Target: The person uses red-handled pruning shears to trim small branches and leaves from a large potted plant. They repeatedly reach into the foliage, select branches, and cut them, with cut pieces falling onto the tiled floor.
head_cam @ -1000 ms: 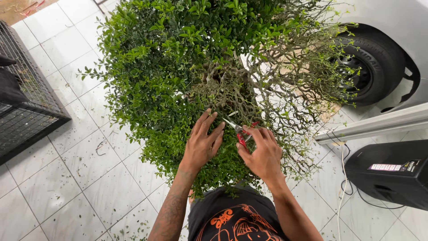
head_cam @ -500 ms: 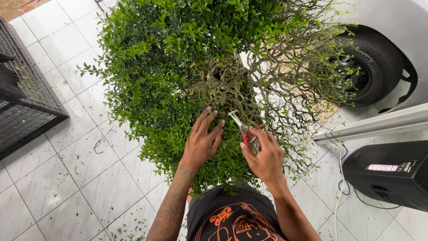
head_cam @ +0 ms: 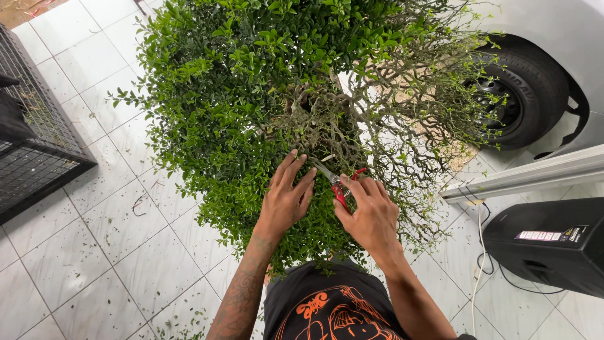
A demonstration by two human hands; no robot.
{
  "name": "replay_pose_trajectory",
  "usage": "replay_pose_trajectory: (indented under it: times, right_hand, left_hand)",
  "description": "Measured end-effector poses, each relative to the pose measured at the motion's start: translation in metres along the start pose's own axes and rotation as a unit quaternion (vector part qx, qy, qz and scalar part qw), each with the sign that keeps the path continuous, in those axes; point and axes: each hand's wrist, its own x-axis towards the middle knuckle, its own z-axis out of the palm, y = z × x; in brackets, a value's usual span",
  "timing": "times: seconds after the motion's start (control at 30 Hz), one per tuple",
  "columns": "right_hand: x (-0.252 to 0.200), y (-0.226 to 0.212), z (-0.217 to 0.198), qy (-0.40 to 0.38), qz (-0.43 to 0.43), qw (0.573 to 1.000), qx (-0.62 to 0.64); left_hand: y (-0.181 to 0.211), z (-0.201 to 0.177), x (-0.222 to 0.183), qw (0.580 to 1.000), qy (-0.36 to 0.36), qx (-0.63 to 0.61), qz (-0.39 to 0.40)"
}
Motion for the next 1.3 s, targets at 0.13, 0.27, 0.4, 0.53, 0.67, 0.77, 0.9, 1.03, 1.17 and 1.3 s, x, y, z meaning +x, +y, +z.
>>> replay_pose_trajectory:
  times: [0.13,0.27,0.4,0.53,0.67,0.77,0.9,1.03,1.17,1.3]
  right_hand:
    - [-0.001,-0.001,-0.001,-0.010,0.007,1.000,0.007]
    - [-0.011,0.008,0.010,-0.007,0.013,0.999,0.050]
    - [-0.012,0.005,-0.005,0.023,0.050,0.995,0.079]
    - [-0.008,0.000,-0.007,0.014,0.053,0.994,0.097]
    - [-0.005,0.000,-0.003,-0.008,0.056,0.996,0.076]
    - [-0.005,0.001,-0.002,-0.014,0.059,0.996,0.069]
    - [-0.005,0.002,-0.004,-0.014,0.061,0.996,0.064]
    - [-0.004,-0.003,-0.010,-0.017,0.061,0.996,0.066]
    - [-0.002,-0.004,-0.013,-0.026,0.070,0.995,0.069]
    - [-0.001,-0.008,-0.017,-0.034,0.073,0.995,0.067]
  left_hand:
    - [-0.001,0.001,0.000,1.000,0.002,-0.005,0.000]
    - [-0.001,0.002,-0.001,1.000,0.001,-0.006,-0.001]
    - [-0.003,0.004,-0.002,1.000,0.008,0.000,-0.001]
    - [-0.003,0.006,-0.002,1.000,0.007,0.004,0.002]
    - [-0.002,0.003,0.000,1.000,0.005,-0.006,0.002]
    - [-0.002,0.002,0.000,1.000,0.009,-0.007,0.003]
    - [-0.001,0.003,0.001,1.000,0.013,-0.008,0.000]
    - [-0.001,0.001,0.001,1.000,0.021,-0.005,0.006]
    - [-0.001,0.001,0.002,1.000,0.023,-0.004,0.009]
    - [0.000,0.000,0.000,1.000,0.018,-0.007,0.006]
